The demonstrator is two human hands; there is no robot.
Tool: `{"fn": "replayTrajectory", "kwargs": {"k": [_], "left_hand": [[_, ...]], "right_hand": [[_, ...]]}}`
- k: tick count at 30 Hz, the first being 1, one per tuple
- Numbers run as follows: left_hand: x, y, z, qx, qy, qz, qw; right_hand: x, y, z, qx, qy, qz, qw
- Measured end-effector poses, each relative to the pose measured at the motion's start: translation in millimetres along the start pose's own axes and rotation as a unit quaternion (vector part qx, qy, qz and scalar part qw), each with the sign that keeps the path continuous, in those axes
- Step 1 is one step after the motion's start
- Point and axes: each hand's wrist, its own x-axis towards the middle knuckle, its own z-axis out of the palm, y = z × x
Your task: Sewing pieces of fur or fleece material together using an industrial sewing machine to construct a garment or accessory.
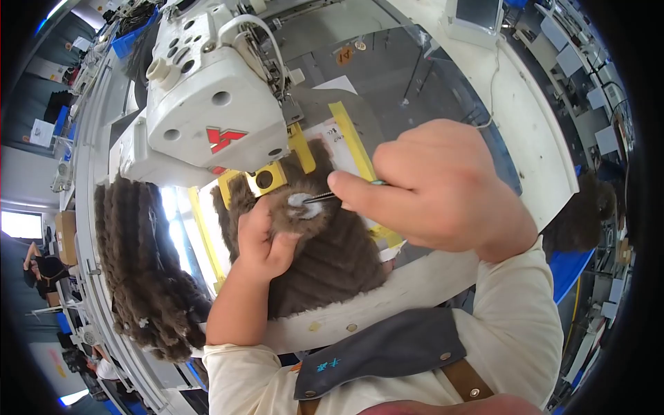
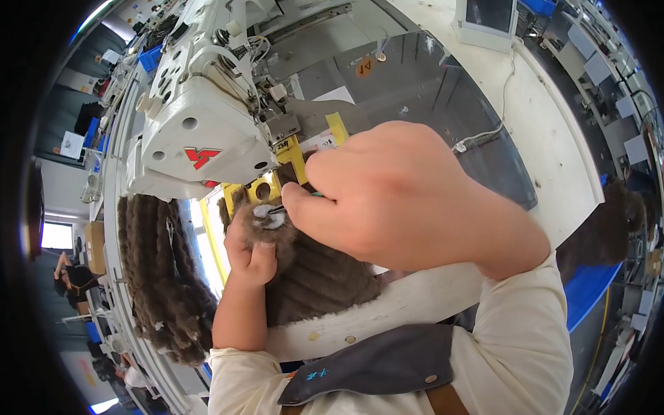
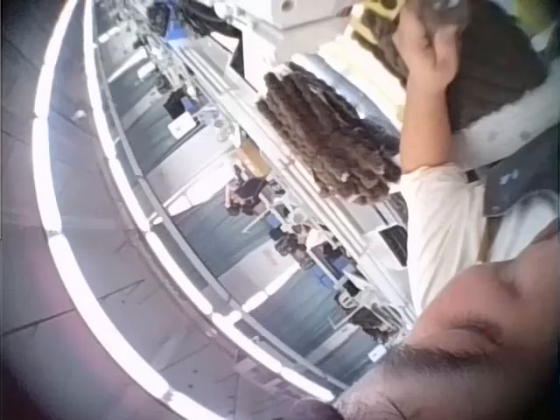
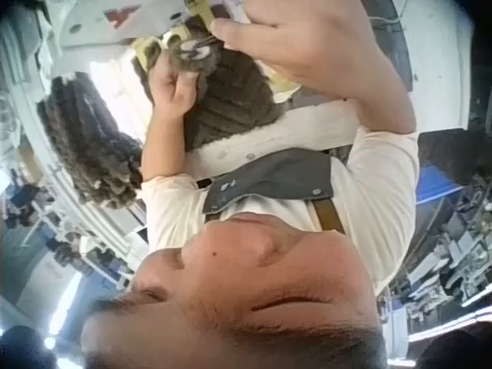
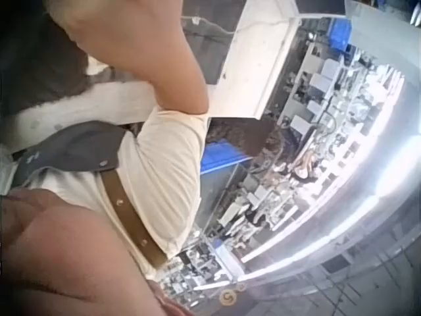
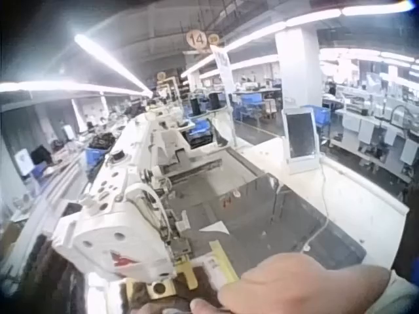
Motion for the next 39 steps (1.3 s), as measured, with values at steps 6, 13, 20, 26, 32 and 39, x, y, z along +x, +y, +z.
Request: {"fn": "replayTrajectory", "kwargs": {"k": [6,13,20,26,32,39], "left_hand": [[-2,4,6,-0.027,-0.008,-0.036,0.999],[7,5,5,0.009,-0.034,-0.007,0.999],[9,7,6,-0.023,-0.009,0.017,1.0],[7,7,7,-0.001,-0.046,0.0,0.999],[6,6,6,-0.01,-0.051,-0.011,0.999],[7,6,5,0.006,-0.044,-0.016,0.999]], "right_hand": [[-3,-3,9,0.023,-0.031,-0.026,0.999],[-4,-4,6,0.032,-0.06,-0.022,0.997],[-3,3,-11,0.019,-0.009,0.0,1.0],[-4,1,-1,0.028,-0.051,-0.007,0.998],[-4,-2,-1,0.024,-0.016,-0.003,1.0],[-1,-3,-7,0.021,-0.024,-0.009,0.999]]}}
